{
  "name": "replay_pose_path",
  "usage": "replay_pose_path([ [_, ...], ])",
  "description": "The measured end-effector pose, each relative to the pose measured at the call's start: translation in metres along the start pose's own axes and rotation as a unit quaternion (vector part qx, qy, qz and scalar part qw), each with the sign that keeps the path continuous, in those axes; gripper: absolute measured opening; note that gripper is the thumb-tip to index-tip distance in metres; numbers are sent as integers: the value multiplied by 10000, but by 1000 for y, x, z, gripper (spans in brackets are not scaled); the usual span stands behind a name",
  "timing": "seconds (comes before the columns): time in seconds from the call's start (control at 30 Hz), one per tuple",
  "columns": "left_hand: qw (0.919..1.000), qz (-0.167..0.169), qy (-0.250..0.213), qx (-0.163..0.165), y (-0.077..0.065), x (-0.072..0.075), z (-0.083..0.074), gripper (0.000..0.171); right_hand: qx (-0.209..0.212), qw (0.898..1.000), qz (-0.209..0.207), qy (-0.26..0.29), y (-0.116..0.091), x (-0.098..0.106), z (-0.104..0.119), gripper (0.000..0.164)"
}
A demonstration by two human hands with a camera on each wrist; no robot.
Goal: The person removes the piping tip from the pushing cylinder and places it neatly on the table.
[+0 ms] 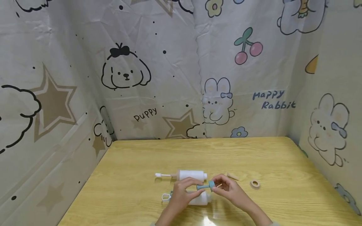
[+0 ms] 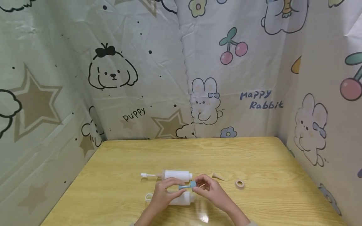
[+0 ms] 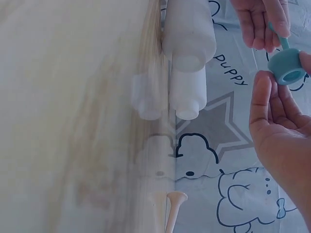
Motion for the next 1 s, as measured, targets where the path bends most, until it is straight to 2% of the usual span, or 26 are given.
replay_pose_path([
  [0.33,9998,-122,69,144,-6,-6,1,10,191,9979,-289,-539,-11,5,-2,21],
  [0.63,9999,-151,60,0,0,-12,1,9,-43,9922,-602,-1095,-26,21,-3,20],
  [0.87,9997,-175,129,73,5,-25,-3,10,-84,9877,-580,-1451,-42,36,-6,21],
  [1.0,9999,-72,65,105,7,-36,-5,8,-118,9858,-580,-1570,-52,45,-9,21],
])
Point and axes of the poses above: each hand's wrist, its own y-axis towards the middle knuckle, its own x-axis out of the back of the hand, z = x × y, the point moved 3 cm from there along y, towards the middle knuckle, and after that the axes turned 7 degrees about z, right-handed, at the moved point
